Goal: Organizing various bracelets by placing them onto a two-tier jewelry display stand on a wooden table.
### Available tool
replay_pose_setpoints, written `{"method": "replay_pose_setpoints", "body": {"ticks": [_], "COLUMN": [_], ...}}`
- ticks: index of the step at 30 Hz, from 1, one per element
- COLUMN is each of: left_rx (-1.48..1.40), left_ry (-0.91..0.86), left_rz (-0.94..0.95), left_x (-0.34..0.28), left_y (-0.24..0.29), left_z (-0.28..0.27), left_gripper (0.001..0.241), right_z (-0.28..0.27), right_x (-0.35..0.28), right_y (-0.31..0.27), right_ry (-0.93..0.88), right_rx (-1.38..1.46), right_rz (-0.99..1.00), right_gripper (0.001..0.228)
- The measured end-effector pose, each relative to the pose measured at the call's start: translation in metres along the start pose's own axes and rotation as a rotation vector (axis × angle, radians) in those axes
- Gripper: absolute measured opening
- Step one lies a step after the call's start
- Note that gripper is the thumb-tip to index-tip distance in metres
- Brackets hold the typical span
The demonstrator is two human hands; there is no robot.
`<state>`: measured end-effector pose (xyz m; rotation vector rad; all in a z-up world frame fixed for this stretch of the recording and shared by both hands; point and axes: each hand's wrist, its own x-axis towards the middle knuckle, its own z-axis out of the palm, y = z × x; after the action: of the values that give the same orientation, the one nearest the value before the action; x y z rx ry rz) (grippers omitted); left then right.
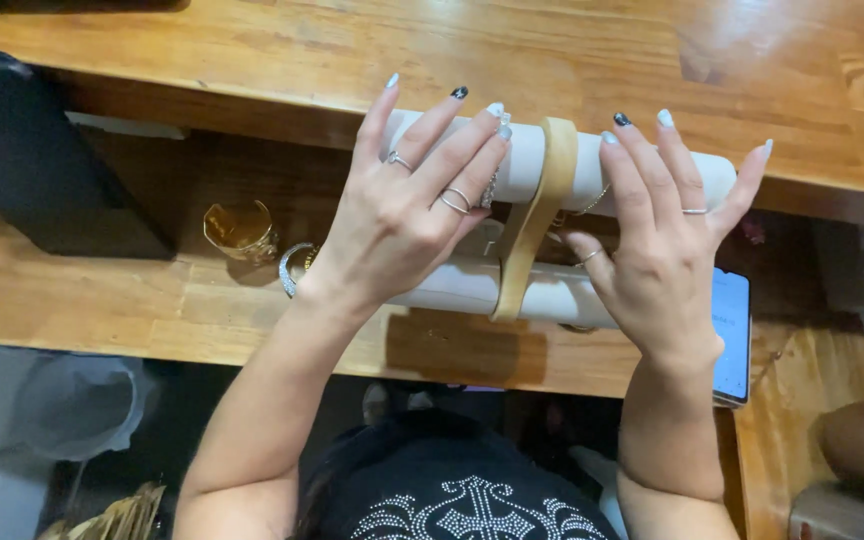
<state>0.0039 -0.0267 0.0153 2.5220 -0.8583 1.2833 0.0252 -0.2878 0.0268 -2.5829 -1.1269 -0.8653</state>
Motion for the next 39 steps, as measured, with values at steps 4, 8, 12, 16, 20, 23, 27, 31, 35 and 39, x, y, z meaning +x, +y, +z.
{"method": "replay_pose_setpoints", "body": {"ticks": [4, 8, 12, 16, 20, 23, 27, 31, 35, 39], "left_rx": [0.032, 0.139, 0.121, 0.161, 0.151, 0.178, 0.093, 0.134, 0.067, -0.038], "left_ry": [-0.031, 0.000, 0.095, 0.113, 0.092, 0.075, -0.013, -0.041, -0.012, -0.032], "left_rz": [0.000, 0.040, 0.061, 0.024, 0.005, -0.031, -0.076, -0.141, -0.239, -0.404], "left_x": [0.004, 0.010, 0.009, -0.004, -0.015, -0.021, -0.030, -0.045, -0.072, -0.115], "left_y": [0.000, 0.000, -0.002, -0.011, -0.024, -0.029, -0.040, -0.054, -0.064, -0.051], "left_z": [-0.003, 0.003, 0.001, -0.009, -0.017, -0.023, -0.036, -0.051, -0.061, -0.037], "left_gripper": [0.042, 0.029, 0.020, 0.019, 0.030, 0.032, 0.055, 0.057, 0.057, 0.067], "right_z": [0.002, 0.006, 0.005, -0.002, -0.007, -0.011, -0.011, -0.012, -0.011, -0.013], "right_x": [0.002, 0.005, 0.003, 0.001, 0.002, 0.005, 0.002, -0.004, -0.008, -0.011], "right_y": [-0.001, -0.002, -0.001, 0.002, 0.006, 0.011, 0.021, 0.030, 0.040, 0.045], "right_ry": [0.039, 0.064, 0.047, 0.043, 0.021, 0.023, -0.004, -0.011, 0.004, 0.035], "right_rx": [-0.006, -0.013, -0.043, -0.081, -0.103, -0.117, -0.088, -0.055, -0.024, 0.034], "right_rz": [-0.013, -0.009, -0.005, -0.044, -0.092, -0.149, -0.158, -0.187, -0.186, -0.178], "right_gripper": [0.062, 0.061, 0.062, 0.063, 0.064, 0.064, 0.063, 0.062, 0.067, 0.068]}}
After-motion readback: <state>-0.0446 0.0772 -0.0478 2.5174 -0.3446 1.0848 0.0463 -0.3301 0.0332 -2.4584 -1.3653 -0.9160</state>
